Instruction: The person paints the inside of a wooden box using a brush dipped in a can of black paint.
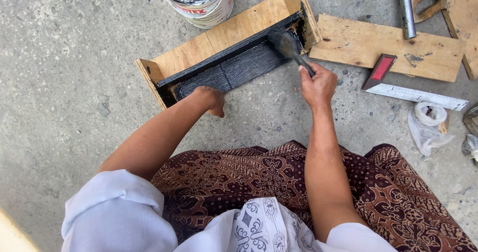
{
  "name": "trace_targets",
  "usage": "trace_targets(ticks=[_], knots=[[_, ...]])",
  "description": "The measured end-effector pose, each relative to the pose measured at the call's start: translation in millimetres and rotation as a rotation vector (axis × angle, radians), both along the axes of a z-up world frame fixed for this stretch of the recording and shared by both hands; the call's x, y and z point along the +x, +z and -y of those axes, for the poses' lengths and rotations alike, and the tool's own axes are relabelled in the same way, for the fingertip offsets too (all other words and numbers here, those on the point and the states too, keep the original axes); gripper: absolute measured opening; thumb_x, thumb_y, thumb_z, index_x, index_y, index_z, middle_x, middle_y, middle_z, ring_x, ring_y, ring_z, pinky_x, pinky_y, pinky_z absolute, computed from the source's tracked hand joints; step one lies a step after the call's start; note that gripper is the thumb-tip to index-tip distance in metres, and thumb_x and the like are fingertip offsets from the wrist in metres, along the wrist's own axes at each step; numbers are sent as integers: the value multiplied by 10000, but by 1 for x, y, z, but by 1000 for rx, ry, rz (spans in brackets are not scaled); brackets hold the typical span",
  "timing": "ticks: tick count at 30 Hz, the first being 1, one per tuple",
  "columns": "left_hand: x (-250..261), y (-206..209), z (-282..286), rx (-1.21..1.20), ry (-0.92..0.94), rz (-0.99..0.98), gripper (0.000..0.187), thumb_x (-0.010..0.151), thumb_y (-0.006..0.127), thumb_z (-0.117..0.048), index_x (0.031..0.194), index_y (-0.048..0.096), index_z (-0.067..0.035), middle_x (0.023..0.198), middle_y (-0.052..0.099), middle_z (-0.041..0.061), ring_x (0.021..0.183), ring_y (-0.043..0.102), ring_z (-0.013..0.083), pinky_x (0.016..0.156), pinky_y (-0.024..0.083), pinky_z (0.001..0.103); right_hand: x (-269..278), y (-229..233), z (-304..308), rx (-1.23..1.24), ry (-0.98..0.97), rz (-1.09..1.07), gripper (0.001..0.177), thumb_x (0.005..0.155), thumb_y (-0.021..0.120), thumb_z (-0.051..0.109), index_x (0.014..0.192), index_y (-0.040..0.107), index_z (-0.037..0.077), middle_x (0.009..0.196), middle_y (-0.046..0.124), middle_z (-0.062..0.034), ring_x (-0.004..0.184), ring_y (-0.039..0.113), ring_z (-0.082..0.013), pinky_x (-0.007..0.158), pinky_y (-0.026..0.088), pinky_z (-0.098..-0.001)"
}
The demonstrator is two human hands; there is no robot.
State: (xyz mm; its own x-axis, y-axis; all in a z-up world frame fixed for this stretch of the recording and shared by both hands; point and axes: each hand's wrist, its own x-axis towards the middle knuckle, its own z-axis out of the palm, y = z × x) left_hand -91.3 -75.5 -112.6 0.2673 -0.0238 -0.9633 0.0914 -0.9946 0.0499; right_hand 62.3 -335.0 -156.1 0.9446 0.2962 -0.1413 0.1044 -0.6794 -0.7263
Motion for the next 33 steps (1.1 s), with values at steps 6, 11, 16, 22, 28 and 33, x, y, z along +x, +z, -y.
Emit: trace_targets(ticks=[6,11,16,22,28,33], knots=[[-12,2,-6,11,32,8,544,953,634,-542,1360,682,-184,1378,667,74,1293,617,285,1069,502,453,-22,-27,-17,-34,-198,245,162,1015,705,188,1130,765,89,736,729,17,565,648,-98,503,473,-319],[-11,5,-7,10,53,-3,544,957,623,-550,1354,689,-184,1374,675,70,1284,630,278,1073,503,451,-47,-32,-49,-159,-15,-55,407,1001,607,136,1394,570,37,701,710,-64,500,613,-122,460,469,-287],[-13,7,-10,1,61,6,552,962,621,-549,1360,682,-171,1380,671,84,1294,622,282,1084,493,445,-21,-16,-42,319,-310,-606,362,990,590,89,1342,655,36,884,726,-48,540,550,-72,425,423,-235],[-18,5,-14,-9,59,9,570,953,629,-560,1360,677,-164,1392,659,81,1313,604,282,1096,484,443,-15,-8,-61,36,-201,-311,357,995,580,133,1344,626,71,865,716,-28,513,551,-47,424,415,-222],[-15,-2,-20,-19,75,1,581,933,644,-562,1370,661,-179,1400,644,66,1311,601,289,1077,499,446,-61,4,-86,-82,211,-463,350,984,618,175,1326,679,127,697,665,-67,452,434,-96,392,322,-262],[-12,-10,-16,-38,45,-29,572,957,616,-562,1344,690,-148,1381,664,92,1287,624,306,1066,505,462,-19,9,-56,185,-140,-653,245,976,607,71,1180,742,70,797,719,-59,486,498,-60,376,363,-202]])
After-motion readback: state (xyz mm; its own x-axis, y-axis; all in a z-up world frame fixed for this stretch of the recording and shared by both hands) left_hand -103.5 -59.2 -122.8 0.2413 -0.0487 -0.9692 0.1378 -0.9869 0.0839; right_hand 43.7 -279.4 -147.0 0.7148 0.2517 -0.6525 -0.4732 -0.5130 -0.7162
